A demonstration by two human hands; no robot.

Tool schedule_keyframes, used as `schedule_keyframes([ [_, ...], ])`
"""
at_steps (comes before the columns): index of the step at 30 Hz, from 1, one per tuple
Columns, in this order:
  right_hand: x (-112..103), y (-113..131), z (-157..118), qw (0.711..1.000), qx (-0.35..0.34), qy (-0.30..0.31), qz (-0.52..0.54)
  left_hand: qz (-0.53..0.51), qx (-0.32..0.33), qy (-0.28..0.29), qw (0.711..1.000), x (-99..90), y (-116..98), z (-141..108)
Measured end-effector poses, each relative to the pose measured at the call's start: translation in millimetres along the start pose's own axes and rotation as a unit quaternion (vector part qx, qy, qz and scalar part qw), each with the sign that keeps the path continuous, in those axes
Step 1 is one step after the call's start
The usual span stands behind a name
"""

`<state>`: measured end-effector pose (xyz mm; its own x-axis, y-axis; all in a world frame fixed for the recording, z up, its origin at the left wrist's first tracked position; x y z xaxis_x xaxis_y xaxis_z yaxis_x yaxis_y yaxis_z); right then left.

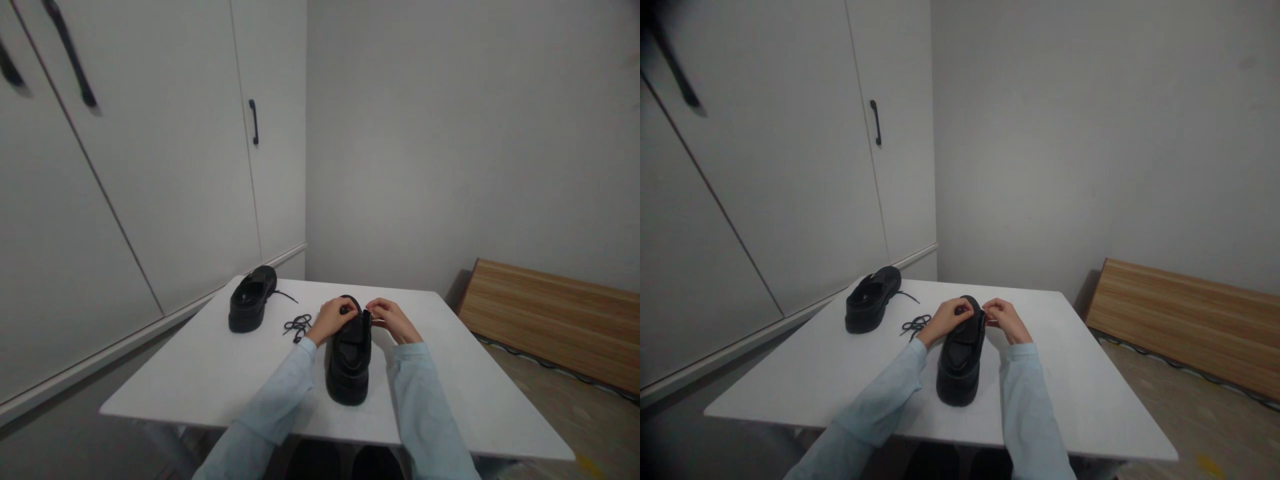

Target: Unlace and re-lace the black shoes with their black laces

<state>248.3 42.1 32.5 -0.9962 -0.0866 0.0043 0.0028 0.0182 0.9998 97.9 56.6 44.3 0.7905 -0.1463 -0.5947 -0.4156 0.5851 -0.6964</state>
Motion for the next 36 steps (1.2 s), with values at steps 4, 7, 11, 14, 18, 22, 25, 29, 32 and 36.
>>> schedule_keyframes([
  [4,2.7,1.0,1.6,1.000,-0.012,-0.012,-0.009,0.017,-0.009,0.000,1.000,0.3,-1.4,1.2],
  [7,4.3,0.3,3.5,0.999,-0.023,-0.018,-0.024,0.022,-0.016,-0.004,1.000,-1.1,-3.9,0.8],
  [11,5.9,-1.9,7.0,0.998,-0.045,-0.015,-0.042,0.015,-0.019,-0.009,1.000,-2.1,-4.4,-0.1],
  [14,6.7,-3.9,8.9,0.997,-0.051,-0.009,-0.049,0.006,-0.022,-0.023,0.999,-2.7,-2.9,-0.8],
  [18,5.8,-5.7,9.9,0.997,-0.053,-0.010,-0.049,0.007,-0.022,-0.029,0.999,-2.5,-2.0,-1.0],
  [22,4.5,-8.8,11.6,0.997,-0.062,-0.005,-0.046,0.030,-0.030,-0.019,0.999,-1.7,0.2,0.0],
  [25,4.7,-13.7,13.8,0.997,-0.047,0.008,-0.057,0.040,-0.033,-0.018,0.998,-1.6,2.1,0.6],
  [29,4.9,-16.9,15.1,0.994,-0.028,0.022,-0.099,0.036,-0.029,-0.018,0.999,-0.9,2.0,0.5],
  [32,6.4,-19.3,14.8,0.992,-0.015,0.041,-0.120,0.029,-0.031,-0.017,0.999,-0.3,2.0,0.1],
  [36,5.7,-21.2,14.8,0.987,-0.020,0.040,-0.152,0.013,-0.021,-0.021,0.999,-1.0,0.1,-0.9],
])
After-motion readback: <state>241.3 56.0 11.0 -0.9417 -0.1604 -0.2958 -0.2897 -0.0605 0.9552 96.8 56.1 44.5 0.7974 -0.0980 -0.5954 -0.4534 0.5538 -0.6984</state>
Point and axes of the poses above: each hand's wrist, its own z-axis towards the middle knuckle, its own x-axis out of the palm, y = z × x, the point moved 7 cm from there along z, towards the middle knuckle, and after that the axes turned 3 degrees about y, right-handed, at the moved point
